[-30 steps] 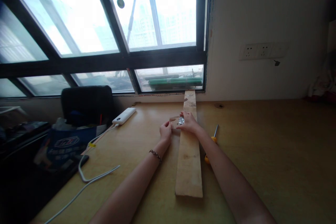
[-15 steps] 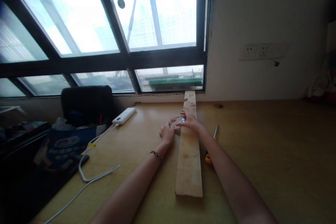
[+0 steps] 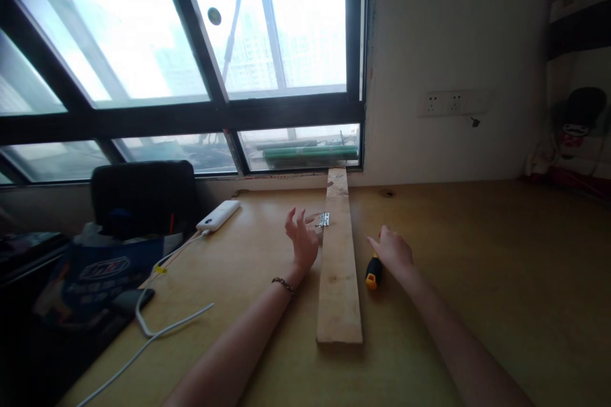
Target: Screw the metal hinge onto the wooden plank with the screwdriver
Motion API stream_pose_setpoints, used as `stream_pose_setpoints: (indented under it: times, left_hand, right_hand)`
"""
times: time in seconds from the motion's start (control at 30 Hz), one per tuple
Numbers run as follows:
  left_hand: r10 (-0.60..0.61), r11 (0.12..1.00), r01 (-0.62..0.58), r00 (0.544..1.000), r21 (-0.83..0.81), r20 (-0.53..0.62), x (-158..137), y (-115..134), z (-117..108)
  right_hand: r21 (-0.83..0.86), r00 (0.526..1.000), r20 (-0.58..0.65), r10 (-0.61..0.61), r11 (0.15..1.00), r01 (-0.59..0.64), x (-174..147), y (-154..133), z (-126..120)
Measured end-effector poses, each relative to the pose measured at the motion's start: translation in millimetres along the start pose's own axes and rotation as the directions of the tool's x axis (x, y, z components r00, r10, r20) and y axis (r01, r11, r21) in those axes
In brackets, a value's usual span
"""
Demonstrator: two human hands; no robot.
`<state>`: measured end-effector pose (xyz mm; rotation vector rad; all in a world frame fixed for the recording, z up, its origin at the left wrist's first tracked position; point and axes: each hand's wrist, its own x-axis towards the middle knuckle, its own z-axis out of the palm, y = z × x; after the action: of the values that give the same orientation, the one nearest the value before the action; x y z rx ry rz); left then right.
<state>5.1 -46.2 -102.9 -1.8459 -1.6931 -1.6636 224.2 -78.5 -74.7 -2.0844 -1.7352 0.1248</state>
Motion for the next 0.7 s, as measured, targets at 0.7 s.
stream_pose_setpoints:
  times: [0.7]
  left_hand:
    - [0.626, 0.780, -0.512, 0.639, -0.360, 0.447, 5.6, 37.0, -36.5]
  right_hand:
    - [0.996, 1.000, 0.025, -0.001, 0.089, -0.025, -31.4, -17.7, 0.2]
